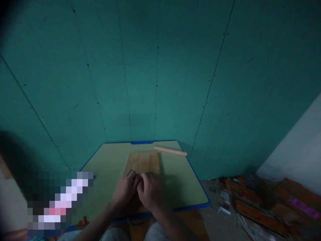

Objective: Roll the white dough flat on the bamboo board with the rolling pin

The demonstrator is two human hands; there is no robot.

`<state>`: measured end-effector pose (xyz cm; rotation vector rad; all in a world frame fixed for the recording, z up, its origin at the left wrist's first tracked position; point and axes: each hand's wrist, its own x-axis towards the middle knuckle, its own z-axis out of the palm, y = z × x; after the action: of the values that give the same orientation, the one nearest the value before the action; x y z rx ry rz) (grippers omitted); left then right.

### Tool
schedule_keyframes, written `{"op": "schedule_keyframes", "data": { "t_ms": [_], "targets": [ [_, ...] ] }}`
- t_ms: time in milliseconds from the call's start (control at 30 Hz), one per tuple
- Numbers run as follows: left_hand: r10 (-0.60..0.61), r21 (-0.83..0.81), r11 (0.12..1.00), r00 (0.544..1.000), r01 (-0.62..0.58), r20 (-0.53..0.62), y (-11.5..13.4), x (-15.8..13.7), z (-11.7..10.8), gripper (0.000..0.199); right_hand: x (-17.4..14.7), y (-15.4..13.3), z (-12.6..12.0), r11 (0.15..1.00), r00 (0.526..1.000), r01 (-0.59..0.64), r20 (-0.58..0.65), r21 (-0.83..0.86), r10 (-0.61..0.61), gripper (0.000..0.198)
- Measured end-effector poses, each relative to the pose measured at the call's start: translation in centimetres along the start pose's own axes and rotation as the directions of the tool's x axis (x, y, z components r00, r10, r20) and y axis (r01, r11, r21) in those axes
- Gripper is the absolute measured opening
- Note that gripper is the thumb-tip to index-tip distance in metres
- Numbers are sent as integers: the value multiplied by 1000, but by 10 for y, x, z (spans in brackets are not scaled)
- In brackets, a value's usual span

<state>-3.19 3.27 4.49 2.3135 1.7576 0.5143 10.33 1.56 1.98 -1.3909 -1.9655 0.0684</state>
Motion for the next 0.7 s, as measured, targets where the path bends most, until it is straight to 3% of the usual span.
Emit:
{"op": "schedule_keyframes", "data": {
  "t_ms": [133,267,367,500,700],
  "targets": [
    [-15,-20,1000,1000,16,27,10,-12,8,28,-8,2,-5,995,998,67,-8,-69,-68,22],
    [-48,33,998,999,48,2,9,-5,11,28,2,-2,-1,969,996,-21,74,-248,40,21],
    [-13,86,996,1000,14,-13,0,13,9,24,22,-7,2,944,974,-57,191,-324,124,25],
    [-40,147,988,999,42,-15,-16,47,7,25,61,-7,7,916,884,-127,376,-381,279,30],
    [-16,163,986,1000,17,-6,-34,93,12,26,112,13,27,919,852,-119,436,-375,289,29]
  ]
}}
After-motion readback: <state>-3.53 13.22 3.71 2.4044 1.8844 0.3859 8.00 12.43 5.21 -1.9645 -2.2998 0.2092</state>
